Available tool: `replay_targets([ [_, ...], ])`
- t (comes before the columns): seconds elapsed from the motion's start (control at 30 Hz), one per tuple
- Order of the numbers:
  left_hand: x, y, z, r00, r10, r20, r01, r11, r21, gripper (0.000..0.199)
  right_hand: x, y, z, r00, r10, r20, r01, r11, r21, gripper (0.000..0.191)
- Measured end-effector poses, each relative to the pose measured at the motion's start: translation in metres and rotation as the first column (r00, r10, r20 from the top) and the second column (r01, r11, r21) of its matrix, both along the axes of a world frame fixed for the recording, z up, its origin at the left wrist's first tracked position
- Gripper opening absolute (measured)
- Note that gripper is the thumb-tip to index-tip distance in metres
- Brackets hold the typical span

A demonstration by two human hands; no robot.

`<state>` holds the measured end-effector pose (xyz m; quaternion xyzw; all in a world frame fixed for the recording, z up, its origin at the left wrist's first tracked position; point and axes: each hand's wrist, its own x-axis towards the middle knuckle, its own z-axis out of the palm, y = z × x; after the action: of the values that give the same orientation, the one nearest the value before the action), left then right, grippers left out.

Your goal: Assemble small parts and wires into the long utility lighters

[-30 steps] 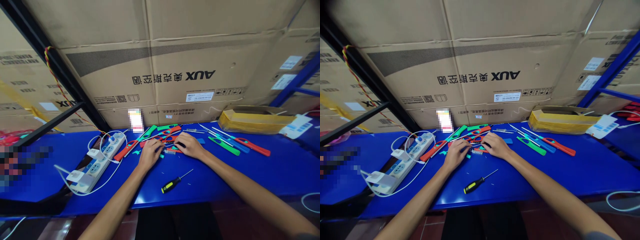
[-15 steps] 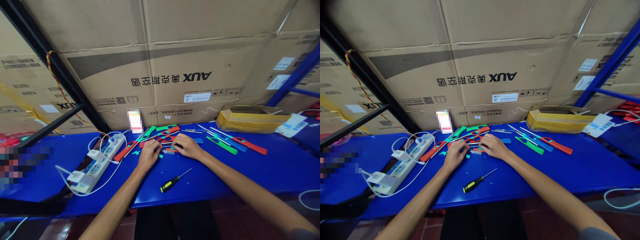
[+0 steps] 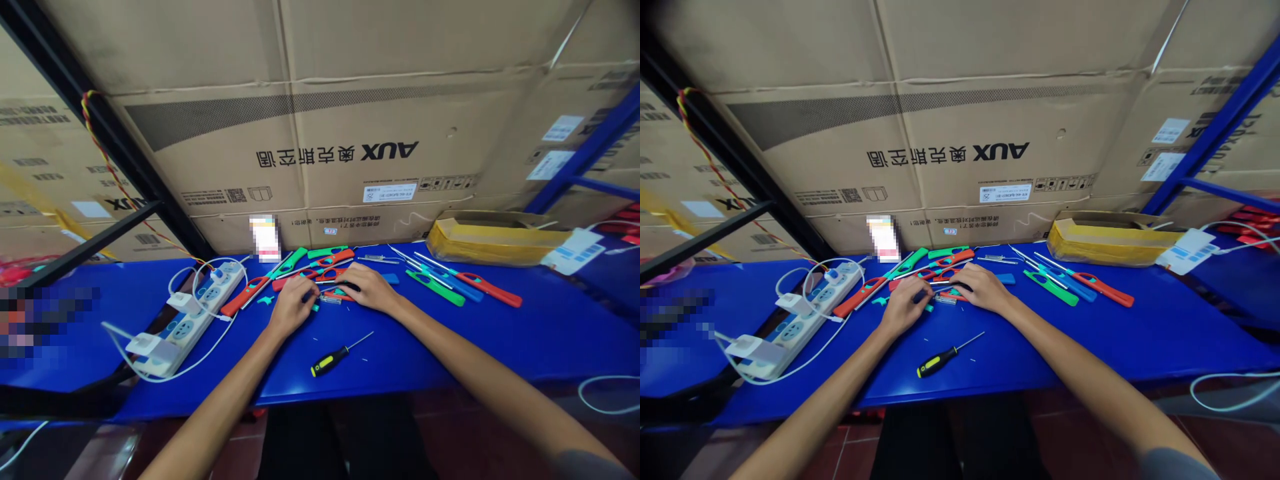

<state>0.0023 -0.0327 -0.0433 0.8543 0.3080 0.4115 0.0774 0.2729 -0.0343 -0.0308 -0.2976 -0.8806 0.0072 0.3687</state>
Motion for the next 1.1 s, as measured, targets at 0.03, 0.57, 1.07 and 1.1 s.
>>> replay_targets([
  [0.03,0.0001,-0.0002,-0.0001,1.000,0.002,-0.008,-0.002,1.000,0.003,0.013,0.0003,0.0001,0.0000,1.000,0.006,-0.001,-0.006,1.000,-0.004,0.015],
  [0.57,-0.0001,-0.0011,-0.0014,0.998,0.067,-0.020,-0.066,0.997,0.039,0.012,-0.0013,0.0016,-0.0027,0.997,0.027,0.076,-0.026,1.000,-0.015,0.014],
  [1.07,0.0008,-0.0024,0.0037,0.998,0.066,-0.025,-0.065,0.997,0.042,0.016,-0.0029,-0.0002,0.0006,0.998,0.040,0.053,-0.041,0.999,0.014,0.016],
  [1.1,0.0008,-0.0023,0.0034,0.998,0.066,-0.022,-0.065,0.997,0.041,0.016,-0.0027,-0.0001,0.0005,0.998,0.041,0.054,-0.042,0.999,0.020,0.016],
])
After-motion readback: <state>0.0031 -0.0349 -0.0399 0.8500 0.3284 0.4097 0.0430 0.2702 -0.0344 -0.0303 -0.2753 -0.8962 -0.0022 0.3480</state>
